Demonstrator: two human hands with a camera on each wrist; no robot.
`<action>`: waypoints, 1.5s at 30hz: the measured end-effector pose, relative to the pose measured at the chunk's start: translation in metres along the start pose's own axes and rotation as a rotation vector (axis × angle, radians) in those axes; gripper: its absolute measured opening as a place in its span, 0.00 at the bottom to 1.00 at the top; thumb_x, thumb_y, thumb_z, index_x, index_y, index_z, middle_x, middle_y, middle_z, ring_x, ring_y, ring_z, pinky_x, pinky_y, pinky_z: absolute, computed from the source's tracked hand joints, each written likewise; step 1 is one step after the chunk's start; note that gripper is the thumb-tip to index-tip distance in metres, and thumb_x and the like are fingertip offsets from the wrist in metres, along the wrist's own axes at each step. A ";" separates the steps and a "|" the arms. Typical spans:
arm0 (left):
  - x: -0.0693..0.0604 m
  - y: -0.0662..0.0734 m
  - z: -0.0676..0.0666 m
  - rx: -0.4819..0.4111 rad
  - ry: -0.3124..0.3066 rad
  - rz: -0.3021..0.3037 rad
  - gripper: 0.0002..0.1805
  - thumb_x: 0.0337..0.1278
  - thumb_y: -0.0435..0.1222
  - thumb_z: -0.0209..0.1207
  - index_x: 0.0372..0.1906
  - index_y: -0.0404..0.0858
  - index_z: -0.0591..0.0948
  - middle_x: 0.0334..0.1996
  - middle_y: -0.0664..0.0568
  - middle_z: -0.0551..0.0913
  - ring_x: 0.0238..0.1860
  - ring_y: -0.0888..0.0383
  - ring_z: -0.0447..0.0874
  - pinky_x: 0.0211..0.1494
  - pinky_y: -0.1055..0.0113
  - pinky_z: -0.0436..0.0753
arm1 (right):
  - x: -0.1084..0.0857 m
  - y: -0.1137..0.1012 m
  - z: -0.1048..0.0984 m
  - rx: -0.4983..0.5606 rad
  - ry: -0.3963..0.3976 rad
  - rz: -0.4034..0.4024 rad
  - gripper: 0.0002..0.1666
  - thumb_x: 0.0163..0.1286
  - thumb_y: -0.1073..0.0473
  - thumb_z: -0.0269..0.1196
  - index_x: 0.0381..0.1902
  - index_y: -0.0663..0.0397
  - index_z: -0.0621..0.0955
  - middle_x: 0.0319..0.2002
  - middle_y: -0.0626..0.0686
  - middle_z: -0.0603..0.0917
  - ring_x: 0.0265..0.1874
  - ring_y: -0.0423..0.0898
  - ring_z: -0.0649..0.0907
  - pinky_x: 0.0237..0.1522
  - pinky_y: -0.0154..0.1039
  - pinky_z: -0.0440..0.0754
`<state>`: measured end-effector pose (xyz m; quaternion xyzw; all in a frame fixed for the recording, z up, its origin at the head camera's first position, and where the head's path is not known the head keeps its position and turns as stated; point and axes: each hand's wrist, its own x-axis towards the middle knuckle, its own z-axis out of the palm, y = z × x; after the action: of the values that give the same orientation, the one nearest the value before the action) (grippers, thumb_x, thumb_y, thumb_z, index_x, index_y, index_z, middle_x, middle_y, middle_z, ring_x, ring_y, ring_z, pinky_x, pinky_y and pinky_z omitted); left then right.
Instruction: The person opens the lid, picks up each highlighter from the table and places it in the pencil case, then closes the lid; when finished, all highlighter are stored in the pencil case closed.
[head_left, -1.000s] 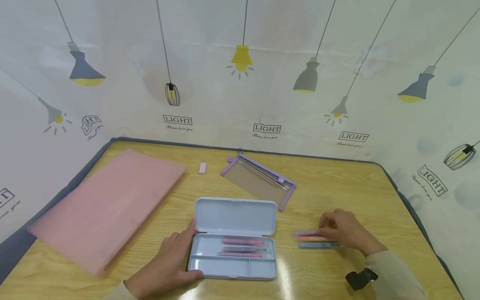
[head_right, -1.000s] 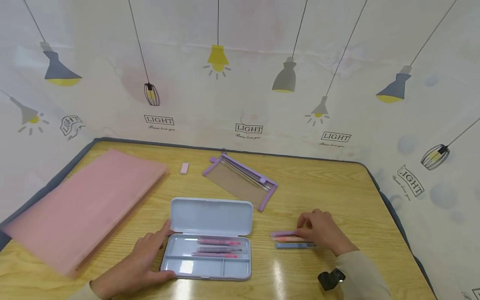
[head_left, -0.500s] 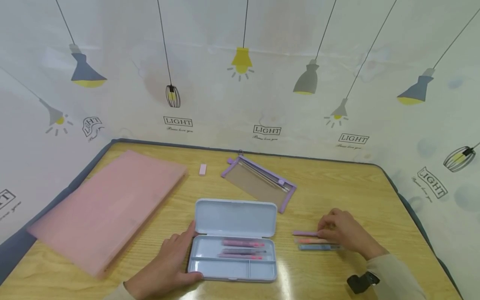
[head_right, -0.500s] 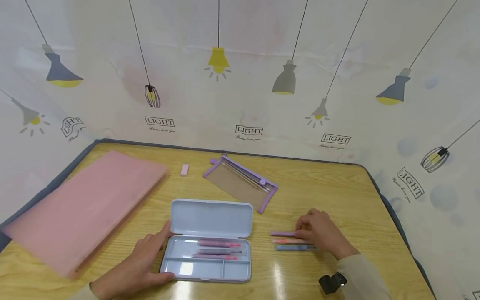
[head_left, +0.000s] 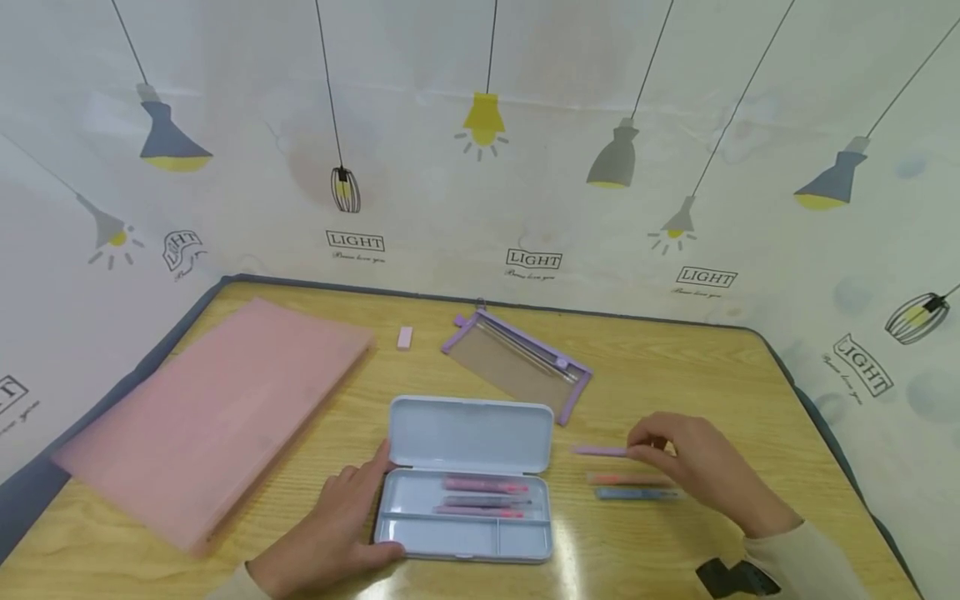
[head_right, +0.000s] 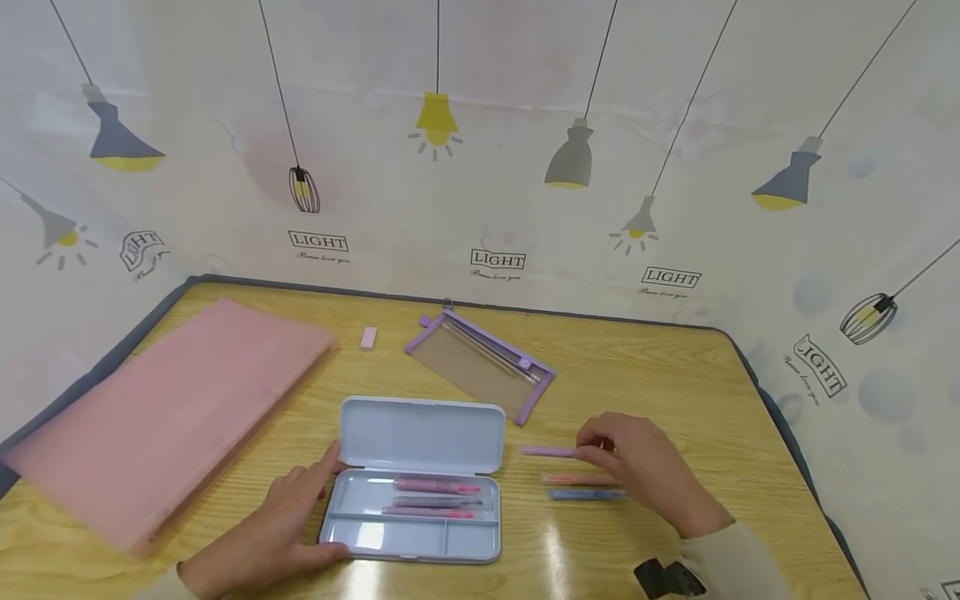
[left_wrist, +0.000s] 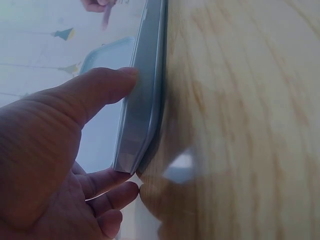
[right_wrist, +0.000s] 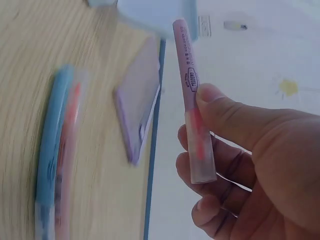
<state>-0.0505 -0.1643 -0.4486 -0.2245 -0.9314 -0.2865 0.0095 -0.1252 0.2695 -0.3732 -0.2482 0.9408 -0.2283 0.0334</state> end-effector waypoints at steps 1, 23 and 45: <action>0.000 0.000 0.000 0.001 0.001 0.001 0.65 0.41 0.57 0.72 0.76 0.30 0.48 0.60 0.52 0.76 0.48 0.59 0.68 0.51 0.59 0.66 | 0.001 -0.006 0.001 0.005 0.001 -0.012 0.03 0.68 0.54 0.64 0.34 0.38 0.83 0.30 0.36 0.81 0.28 0.28 0.76 0.32 0.32 0.77; 0.000 0.000 0.000 0.017 0.000 0.015 0.65 0.42 0.57 0.71 0.76 0.28 0.49 0.59 0.51 0.76 0.46 0.59 0.67 0.50 0.60 0.66 | 0.035 -0.091 0.078 -0.083 -0.051 -0.227 0.04 0.65 0.57 0.67 0.30 0.45 0.84 0.28 0.38 0.80 0.29 0.31 0.76 0.32 0.30 0.78; 0.000 -0.002 0.002 0.037 0.014 0.026 0.65 0.41 0.57 0.72 0.76 0.29 0.49 0.58 0.51 0.76 0.45 0.60 0.67 0.49 0.62 0.66 | 0.041 -0.099 0.112 -0.219 0.024 -0.269 0.07 0.62 0.56 0.70 0.27 0.42 0.82 0.27 0.39 0.77 0.28 0.35 0.75 0.34 0.33 0.78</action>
<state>-0.0513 -0.1648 -0.4519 -0.2341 -0.9334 -0.2709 0.0240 -0.0966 0.1275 -0.4272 -0.3714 0.9187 -0.1296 -0.0358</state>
